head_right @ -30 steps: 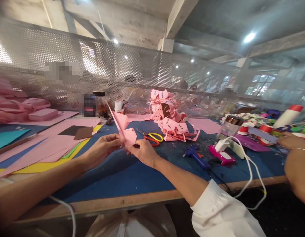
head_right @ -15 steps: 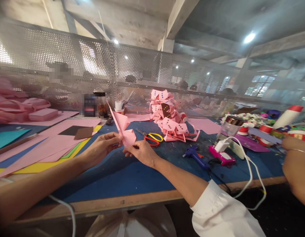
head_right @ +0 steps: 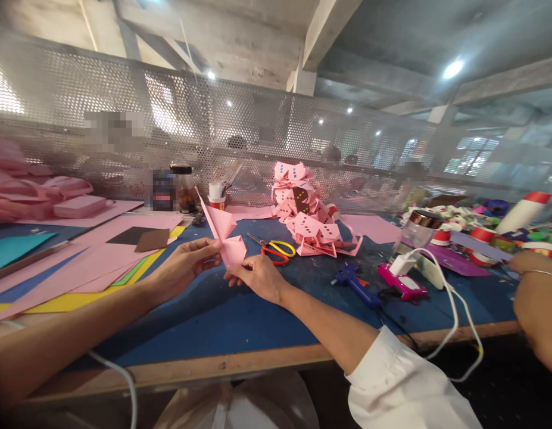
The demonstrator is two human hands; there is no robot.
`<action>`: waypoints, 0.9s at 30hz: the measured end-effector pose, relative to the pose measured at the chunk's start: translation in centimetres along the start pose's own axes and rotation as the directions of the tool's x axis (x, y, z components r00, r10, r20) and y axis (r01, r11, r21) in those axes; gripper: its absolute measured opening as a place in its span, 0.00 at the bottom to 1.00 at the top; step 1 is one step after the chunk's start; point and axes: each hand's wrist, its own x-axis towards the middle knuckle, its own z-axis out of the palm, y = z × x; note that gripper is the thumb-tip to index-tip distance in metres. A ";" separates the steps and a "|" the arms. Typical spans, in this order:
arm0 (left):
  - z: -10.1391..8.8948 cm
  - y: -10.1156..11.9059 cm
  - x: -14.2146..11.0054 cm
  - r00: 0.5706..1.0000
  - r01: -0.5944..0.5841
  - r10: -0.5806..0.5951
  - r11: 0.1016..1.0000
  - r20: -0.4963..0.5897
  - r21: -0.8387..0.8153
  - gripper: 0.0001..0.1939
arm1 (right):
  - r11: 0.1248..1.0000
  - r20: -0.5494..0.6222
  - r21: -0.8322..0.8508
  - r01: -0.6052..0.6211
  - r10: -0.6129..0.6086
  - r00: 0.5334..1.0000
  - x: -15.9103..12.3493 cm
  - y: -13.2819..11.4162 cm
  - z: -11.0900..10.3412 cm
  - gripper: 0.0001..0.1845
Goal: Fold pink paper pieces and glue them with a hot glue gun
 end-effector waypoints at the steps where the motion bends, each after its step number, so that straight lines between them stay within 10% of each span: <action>1: 0.0 0.0 0.0 1.000 -0.001 0.001 1.000 0.002 0.003 0.11 | 1.000 0.000 0.001 -0.002 0.002 1.000 0.0 0.0 0.0 0.26; 9: 0.3 0.8 -0.2 0.999 -0.022 0.024 0.996 -0.025 0.091 0.12 | 0.998 0.061 0.058 -0.013 0.009 0.998 -0.3 -0.6 -0.3 0.27; 16: 1.2 1.1 -0.8 0.993 0.074 -0.090 0.975 0.070 0.210 0.10 | 1.000 -0.216 0.004 0.026 -0.024 0.976 0.3 -1.7 -2.4 0.23; 27: 1.8 0.9 -1.6 0.940 0.090 -0.205 0.920 0.272 0.381 0.11 | 0.981 -0.345 0.193 0.022 0.047 0.937 1.1 -1.0 -3.0 0.20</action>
